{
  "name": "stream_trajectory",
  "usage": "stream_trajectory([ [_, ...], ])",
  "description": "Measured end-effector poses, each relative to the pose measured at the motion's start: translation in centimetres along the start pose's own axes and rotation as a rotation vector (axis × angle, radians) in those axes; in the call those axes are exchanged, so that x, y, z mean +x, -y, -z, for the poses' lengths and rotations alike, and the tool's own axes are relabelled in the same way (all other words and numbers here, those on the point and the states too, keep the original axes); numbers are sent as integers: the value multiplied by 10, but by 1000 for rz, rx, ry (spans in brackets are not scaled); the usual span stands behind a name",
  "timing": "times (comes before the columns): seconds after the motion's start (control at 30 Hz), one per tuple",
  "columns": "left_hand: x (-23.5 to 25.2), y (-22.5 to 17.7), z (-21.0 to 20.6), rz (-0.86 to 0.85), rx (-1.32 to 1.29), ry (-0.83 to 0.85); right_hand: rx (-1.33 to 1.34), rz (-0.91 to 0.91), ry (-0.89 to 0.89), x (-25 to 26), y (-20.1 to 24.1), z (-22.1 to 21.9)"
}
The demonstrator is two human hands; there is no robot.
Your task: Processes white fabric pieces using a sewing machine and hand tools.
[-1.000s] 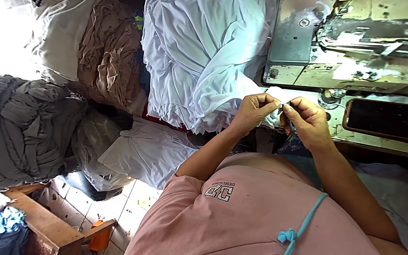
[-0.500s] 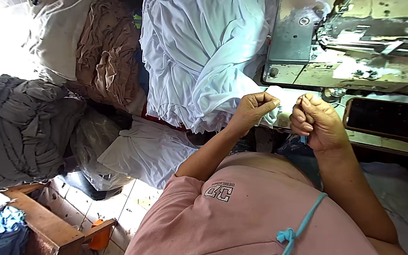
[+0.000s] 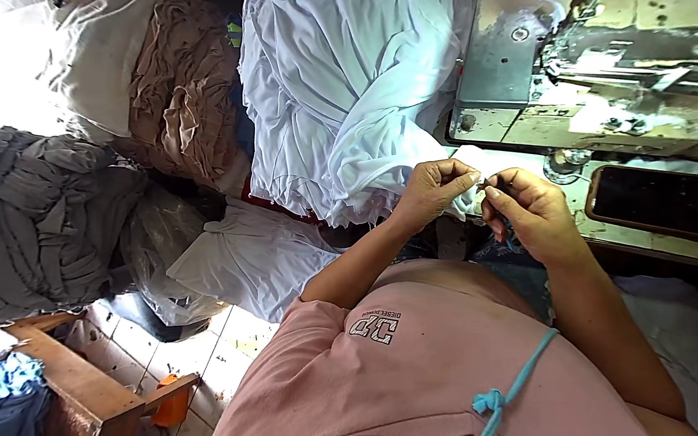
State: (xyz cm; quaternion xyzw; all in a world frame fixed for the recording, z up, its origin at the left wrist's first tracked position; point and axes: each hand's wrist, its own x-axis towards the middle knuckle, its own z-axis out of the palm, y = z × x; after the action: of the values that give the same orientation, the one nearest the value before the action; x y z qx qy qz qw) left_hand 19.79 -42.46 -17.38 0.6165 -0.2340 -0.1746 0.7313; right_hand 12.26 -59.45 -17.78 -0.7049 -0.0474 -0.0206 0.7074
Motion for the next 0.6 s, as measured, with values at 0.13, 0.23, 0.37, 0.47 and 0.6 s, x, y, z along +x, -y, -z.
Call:
stream_trajectory([
  [0.13,0,0,0,4,11,6,-8,-4,12,-1,2,2],
  [0.23,1,1,0,5,1,17,-47,-14,22,-1,4,4],
  [0.37,1,1,1,6,21,20,-86,-27,27,-1,8,4],
  [0.47,1,0,2,2,56,26,-105,-34,42,0,9,6],
  [0.6,1,-2,3,7,73,29,-116,-46,61,1,11,7],
])
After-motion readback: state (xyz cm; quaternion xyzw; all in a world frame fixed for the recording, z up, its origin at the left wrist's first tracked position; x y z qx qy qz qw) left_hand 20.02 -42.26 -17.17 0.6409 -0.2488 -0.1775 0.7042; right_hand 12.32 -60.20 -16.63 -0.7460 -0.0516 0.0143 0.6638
